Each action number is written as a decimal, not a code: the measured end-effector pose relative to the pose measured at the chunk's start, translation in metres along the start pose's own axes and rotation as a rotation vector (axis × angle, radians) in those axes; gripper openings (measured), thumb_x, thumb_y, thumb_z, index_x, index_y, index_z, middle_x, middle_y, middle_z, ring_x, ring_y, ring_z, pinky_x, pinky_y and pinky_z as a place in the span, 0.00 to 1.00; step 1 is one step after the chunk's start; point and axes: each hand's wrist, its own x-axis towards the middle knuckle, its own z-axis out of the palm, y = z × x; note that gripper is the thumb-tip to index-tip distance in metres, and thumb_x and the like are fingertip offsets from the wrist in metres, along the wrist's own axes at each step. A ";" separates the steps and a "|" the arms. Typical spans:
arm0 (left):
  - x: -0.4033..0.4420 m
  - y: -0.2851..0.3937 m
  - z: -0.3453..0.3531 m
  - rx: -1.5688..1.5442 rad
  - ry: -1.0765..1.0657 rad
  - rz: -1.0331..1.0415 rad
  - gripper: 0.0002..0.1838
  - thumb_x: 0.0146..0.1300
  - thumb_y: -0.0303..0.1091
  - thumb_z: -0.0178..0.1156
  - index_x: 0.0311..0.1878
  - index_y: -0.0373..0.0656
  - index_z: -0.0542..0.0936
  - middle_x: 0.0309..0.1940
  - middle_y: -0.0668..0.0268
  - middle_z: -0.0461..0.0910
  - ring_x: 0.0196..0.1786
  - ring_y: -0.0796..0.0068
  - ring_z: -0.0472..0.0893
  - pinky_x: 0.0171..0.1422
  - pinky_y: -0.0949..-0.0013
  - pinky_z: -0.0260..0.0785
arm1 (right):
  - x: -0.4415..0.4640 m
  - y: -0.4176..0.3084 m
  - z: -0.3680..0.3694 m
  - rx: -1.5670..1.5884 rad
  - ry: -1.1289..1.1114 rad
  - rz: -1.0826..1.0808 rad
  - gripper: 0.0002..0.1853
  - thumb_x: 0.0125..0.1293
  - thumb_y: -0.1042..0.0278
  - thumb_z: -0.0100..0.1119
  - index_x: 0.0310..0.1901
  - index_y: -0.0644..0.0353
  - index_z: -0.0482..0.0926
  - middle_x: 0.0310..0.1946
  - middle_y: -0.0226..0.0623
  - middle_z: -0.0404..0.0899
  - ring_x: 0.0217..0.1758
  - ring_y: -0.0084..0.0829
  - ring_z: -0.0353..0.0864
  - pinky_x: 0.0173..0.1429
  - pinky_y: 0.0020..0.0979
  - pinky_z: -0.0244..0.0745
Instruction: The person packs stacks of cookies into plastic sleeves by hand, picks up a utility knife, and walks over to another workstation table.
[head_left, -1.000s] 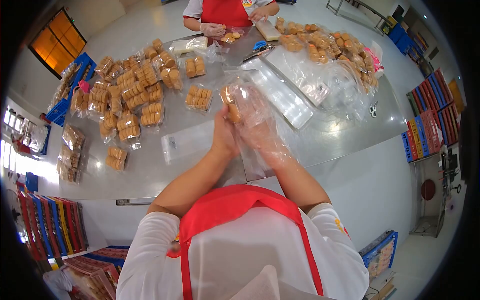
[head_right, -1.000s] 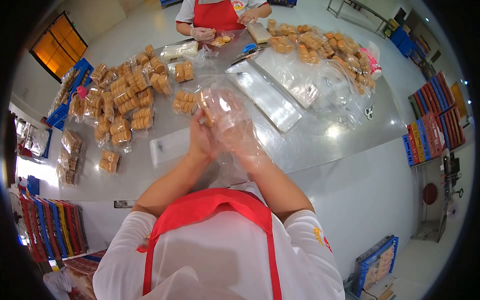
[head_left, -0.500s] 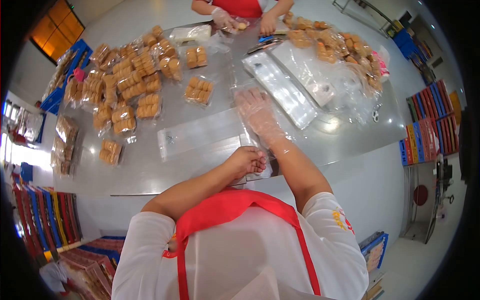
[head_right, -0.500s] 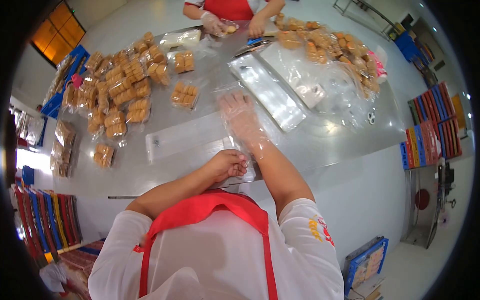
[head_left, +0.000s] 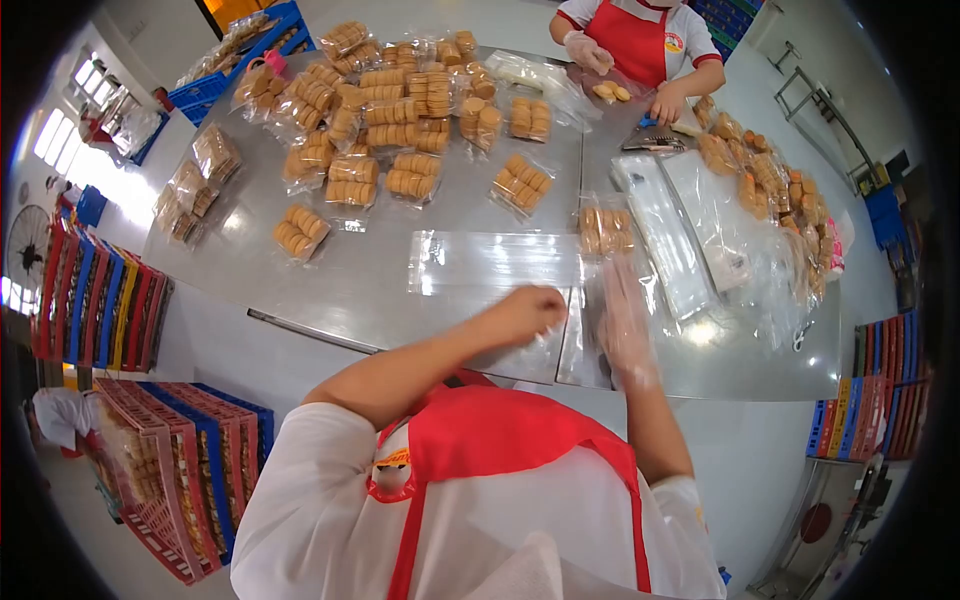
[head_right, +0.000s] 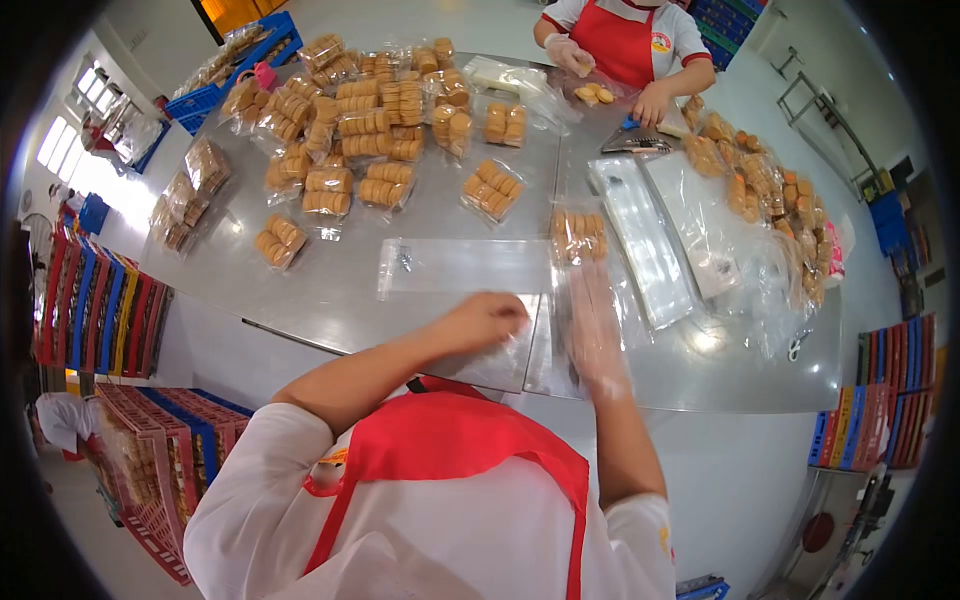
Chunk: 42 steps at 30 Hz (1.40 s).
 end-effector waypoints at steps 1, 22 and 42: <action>-0.012 0.003 -0.023 0.174 0.231 0.103 0.10 0.68 0.33 0.58 0.47 0.38 0.81 0.38 0.60 0.83 0.40 0.65 0.83 0.48 0.63 0.76 | -0.028 -0.003 -0.003 0.042 0.041 0.028 0.29 0.53 0.86 0.49 0.61 0.67 0.73 0.58 0.56 0.73 0.66 0.56 0.70 0.73 0.49 0.62; -0.066 0.086 -0.120 0.954 0.266 0.477 0.05 0.61 0.23 0.58 0.40 0.39 0.74 0.37 0.57 0.79 0.42 0.57 0.80 0.46 0.59 0.71 | -0.042 -0.099 -0.073 0.876 0.287 0.547 0.26 0.61 0.72 0.61 0.63 0.61 0.73 0.58 0.43 0.74 0.59 0.37 0.75 0.62 0.37 0.71; -0.105 0.047 -0.016 -0.630 0.266 -0.360 0.11 0.68 0.33 0.60 0.48 0.36 0.80 0.40 0.64 0.82 0.42 0.74 0.82 0.47 0.68 0.77 | -0.004 -0.119 -0.039 1.554 -0.303 1.034 0.11 0.66 0.66 0.66 0.41 0.64 0.77 0.37 0.33 0.79 0.39 0.22 0.78 0.43 0.28 0.78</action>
